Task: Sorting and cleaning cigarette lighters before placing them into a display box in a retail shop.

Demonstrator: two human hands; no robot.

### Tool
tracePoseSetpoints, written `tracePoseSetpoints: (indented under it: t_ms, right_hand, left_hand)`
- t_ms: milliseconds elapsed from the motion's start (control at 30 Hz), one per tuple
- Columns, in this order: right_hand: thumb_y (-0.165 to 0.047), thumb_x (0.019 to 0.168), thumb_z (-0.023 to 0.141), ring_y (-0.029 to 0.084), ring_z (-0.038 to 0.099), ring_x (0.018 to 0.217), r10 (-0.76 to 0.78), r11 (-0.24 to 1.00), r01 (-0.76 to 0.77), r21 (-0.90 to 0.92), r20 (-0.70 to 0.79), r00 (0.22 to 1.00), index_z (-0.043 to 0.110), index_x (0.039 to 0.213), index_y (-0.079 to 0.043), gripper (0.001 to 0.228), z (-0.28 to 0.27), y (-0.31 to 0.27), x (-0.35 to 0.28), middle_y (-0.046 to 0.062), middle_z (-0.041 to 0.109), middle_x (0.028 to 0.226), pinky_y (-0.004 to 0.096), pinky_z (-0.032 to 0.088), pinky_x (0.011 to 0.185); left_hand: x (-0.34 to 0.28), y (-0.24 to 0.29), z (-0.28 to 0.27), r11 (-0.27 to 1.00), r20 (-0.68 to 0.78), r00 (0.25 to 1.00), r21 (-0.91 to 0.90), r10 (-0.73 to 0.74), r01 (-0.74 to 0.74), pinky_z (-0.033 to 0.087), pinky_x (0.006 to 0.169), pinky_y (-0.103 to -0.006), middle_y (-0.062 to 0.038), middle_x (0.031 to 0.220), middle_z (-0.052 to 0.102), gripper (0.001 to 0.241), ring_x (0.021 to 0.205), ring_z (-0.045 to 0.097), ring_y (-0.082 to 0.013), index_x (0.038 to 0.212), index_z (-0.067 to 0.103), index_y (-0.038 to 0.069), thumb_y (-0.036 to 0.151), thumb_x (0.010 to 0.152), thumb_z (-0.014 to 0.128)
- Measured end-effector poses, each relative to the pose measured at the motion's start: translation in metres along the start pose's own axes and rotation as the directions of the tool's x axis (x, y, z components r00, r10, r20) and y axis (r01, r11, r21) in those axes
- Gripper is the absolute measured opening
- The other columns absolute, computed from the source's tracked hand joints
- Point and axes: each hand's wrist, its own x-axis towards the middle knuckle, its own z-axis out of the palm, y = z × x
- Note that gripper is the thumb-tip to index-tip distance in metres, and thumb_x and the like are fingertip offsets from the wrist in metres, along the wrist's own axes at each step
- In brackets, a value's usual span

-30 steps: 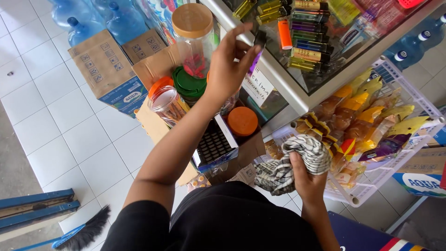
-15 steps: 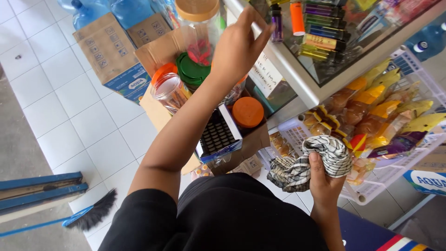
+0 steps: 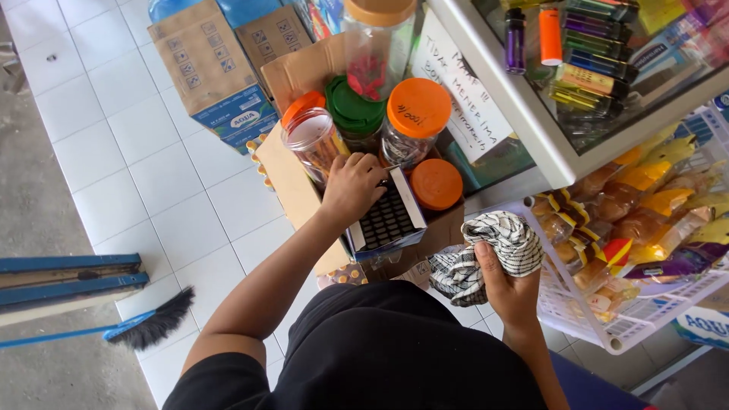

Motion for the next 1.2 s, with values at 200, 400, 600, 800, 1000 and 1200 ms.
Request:
tracePoseSetpoints:
  t_ms: [200, 400, 600, 800, 1000, 1200]
  right_hand:
    - [-0.006, 0.102, 0.065, 0.013, 0.067, 0.098, -0.063, 0.996, 0.066, -0.058, 0.046, 0.997, 0.068, 0.117, -0.001, 0.016, 0.017, -0.005, 0.002, 0.005, 0.072, 0.110, 0.027, 0.054, 0.090]
    - [-0.007, 0.102, 0.065, 0.014, 0.067, 0.097, -0.013, 0.999, 0.016, -0.048, 0.055, 0.998, 0.069, 0.117, -0.001, 0.017, 0.024, 0.001, -0.002, 0.005, 0.073, 0.109, 0.027, 0.054, 0.089]
    - [-0.011, 0.102, 0.064, 0.016, 0.069, 0.093, 0.000, 0.999, 0.004, -0.035, 0.100, 0.995, 0.066, 0.125, -0.003, 0.025, 0.028, 0.017, 0.008, 0.007, 0.075, 0.112, 0.030, 0.055, 0.082]
    - [-0.014, 0.098, 0.069, 0.030, 0.067, 0.109, -0.299, 0.892, 0.363, -0.268, 0.253, 0.920, 0.056, 0.135, 0.001, 0.042, 0.061, 0.016, 0.026, 0.017, 0.067, 0.124, 0.040, 0.053, 0.095]
    - [-0.016, 0.096, 0.073, 0.024, 0.069, 0.102, -0.216, 0.959, 0.257, -0.118, 0.283, 0.935, 0.061, 0.125, 0.001, 0.036, 0.057, -0.009, 0.028, 0.014, 0.068, 0.114, 0.037, 0.055, 0.088]
    - [-0.017, 0.098, 0.072, 0.013, 0.068, 0.093, 0.077, 0.984, -0.113, 0.139, 0.236, 0.969, 0.067, 0.121, -0.001, 0.029, 0.047, 0.026, 0.011, 0.007, 0.074, 0.103, 0.031, 0.056, 0.082]
  left_hand:
    - [0.006, -0.012, 0.016, 0.988, 0.089, 0.990, -0.099, -0.109, 0.117, 0.049, 0.086, -0.0470, -0.012, 0.107, 0.059, 0.030, 0.108, 0.059, -0.0330, 0.098, 0.064, 0.007, 0.020, 0.077, 0.081]
    - [0.005, -0.021, 0.012, 0.867, 0.053, 0.985, -0.469, -0.161, 0.167, 0.053, 0.085, -0.0471, -0.017, 0.102, 0.064, 0.026, 0.097, 0.065, -0.0399, 0.104, 0.062, 0.001, 0.018, 0.090, 0.076]
    - [0.003, 0.006, -0.041, 0.727, -0.097, 0.979, -0.684, -0.177, 0.064, 0.061, 0.079, -0.0350, -0.013, 0.096, 0.074, 0.027, 0.094, 0.077, -0.0237, 0.101, 0.064, -0.002, 0.015, 0.088, 0.081]
    - [-0.022, 0.073, -0.046, 0.086, 0.129, 0.986, -0.987, -0.110, 0.138, 0.059, 0.080, -0.0242, -0.004, 0.099, 0.074, 0.018, 0.092, 0.069, -0.0059, 0.101, 0.068, -0.001, 0.008, 0.091, 0.080]
    - [-0.024, 0.077, -0.072, 0.226, 0.127, 0.977, -0.960, -0.169, 0.164, 0.055, 0.073, -0.0227, -0.001, 0.091, 0.071, 0.018, 0.083, 0.066, -0.0061, 0.097, 0.070, 0.000, 0.005, 0.086, 0.083]
    - [-0.013, 0.096, -0.063, -0.002, -0.001, 0.982, -1.000, -0.188, -0.001, 0.054, 0.091, -0.0286, -0.004, 0.105, 0.071, 0.020, 0.098, 0.066, -0.0095, 0.112, 0.064, 0.000, 0.009, 0.096, 0.073]
